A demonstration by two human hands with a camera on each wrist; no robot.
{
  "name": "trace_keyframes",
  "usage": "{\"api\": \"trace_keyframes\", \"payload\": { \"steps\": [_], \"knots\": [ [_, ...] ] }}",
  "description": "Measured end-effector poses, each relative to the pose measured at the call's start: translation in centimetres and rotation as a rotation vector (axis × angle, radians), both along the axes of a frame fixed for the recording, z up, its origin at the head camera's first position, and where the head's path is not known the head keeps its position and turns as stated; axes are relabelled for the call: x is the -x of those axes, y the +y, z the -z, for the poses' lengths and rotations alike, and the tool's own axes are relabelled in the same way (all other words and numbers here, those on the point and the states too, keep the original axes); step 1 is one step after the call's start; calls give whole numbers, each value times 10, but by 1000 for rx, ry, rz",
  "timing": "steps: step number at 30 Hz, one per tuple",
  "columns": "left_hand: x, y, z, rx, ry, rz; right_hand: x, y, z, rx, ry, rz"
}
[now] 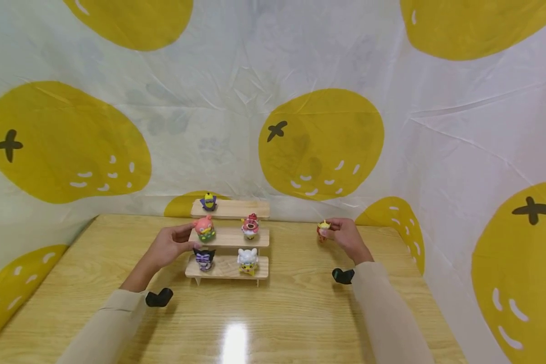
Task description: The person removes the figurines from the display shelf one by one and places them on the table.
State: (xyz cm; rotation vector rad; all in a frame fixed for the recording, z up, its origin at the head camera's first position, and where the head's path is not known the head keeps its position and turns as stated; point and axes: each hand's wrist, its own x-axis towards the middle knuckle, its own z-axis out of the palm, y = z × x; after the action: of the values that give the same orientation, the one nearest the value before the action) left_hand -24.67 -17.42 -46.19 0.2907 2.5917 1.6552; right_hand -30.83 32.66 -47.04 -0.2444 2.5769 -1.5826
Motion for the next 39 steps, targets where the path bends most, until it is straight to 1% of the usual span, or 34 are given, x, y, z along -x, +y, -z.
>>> {"api": "trace_keyframes", "payload": {
  "steps": [5,8,17,25,39],
  "knots": [
    [0,0,1,8,14,-1,-1,-1,0,17,-4,5],
    [0,0,1,4,7,3,-1,-2,0,26,-5,7],
    [0,0,1,4,1,-2,-1,-1,2,6,9,3],
    [0,-2,1,4,4,0,1,-2,5,29,16,4],
    [0,0,1,11,13,5,0,0,4,13,17,15]
  ]
}}
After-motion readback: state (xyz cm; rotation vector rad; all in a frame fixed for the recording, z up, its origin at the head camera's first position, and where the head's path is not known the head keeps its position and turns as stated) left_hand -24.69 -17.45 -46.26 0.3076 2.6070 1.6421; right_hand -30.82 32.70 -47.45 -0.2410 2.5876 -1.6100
